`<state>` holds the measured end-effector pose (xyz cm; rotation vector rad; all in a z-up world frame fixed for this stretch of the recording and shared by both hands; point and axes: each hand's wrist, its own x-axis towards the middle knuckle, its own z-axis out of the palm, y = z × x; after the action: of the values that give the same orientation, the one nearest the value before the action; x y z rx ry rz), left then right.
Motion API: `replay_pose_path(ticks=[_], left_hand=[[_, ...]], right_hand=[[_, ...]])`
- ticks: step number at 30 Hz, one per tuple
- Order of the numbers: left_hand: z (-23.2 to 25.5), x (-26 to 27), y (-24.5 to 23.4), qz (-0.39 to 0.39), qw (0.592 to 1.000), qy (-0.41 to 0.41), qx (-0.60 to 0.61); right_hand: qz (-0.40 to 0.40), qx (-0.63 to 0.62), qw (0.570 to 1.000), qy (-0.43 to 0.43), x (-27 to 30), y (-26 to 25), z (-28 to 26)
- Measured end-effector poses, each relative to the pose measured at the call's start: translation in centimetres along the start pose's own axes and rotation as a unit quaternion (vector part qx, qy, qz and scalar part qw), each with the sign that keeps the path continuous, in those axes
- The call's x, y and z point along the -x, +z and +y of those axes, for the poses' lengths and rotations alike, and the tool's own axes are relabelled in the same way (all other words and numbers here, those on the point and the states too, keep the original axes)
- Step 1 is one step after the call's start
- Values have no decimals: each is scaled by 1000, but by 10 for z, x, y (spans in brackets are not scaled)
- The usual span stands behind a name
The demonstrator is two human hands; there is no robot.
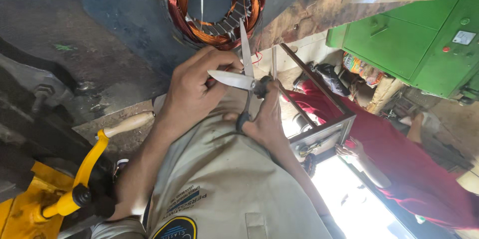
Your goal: The person works on a circular copper-wound electrical component, likely a stator, by hand. They use scissors to cut red and black wires, then insert small wooden sticks into the slots of the component to secure the windings. The person repeats this process for multiple slots throughout the clip.
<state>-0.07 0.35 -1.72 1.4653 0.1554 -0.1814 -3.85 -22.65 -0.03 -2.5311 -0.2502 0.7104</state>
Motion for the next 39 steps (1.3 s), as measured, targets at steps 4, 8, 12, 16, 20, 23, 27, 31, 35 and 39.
replay_pose_path(ticks=[4,8,12,16,20,23,27,31,35,39], left_hand=[[-1,1,1,14,1000,23,-1],[0,1,3,34,998,57,-1],[10,5,3,44,998,4,-52],[29,18,-2,56,980,70,-180],[45,24,-3,43,954,43,-293],[53,23,-7,7,962,15,-272],[54,17,-8,-52,974,-39,-217],[54,9,1,-25,985,-74,-154],[59,-2,3,6,985,-120,-120],[57,-6,7,32,980,-159,-113]], right_hand=[[19,1,1000,-10,-2,8,10],[64,1,998,2,4,17,26],[119,78,990,4,-4,3,57],[198,78,975,-61,-62,-49,119],[179,185,965,-48,-135,-97,169],[176,209,953,-133,-174,-120,177],[188,226,929,-225,-192,-143,154],[254,190,933,-170,-153,-142,105],[98,34,992,-77,-65,-88,53],[-133,-72,972,-179,-42,-21,42]])
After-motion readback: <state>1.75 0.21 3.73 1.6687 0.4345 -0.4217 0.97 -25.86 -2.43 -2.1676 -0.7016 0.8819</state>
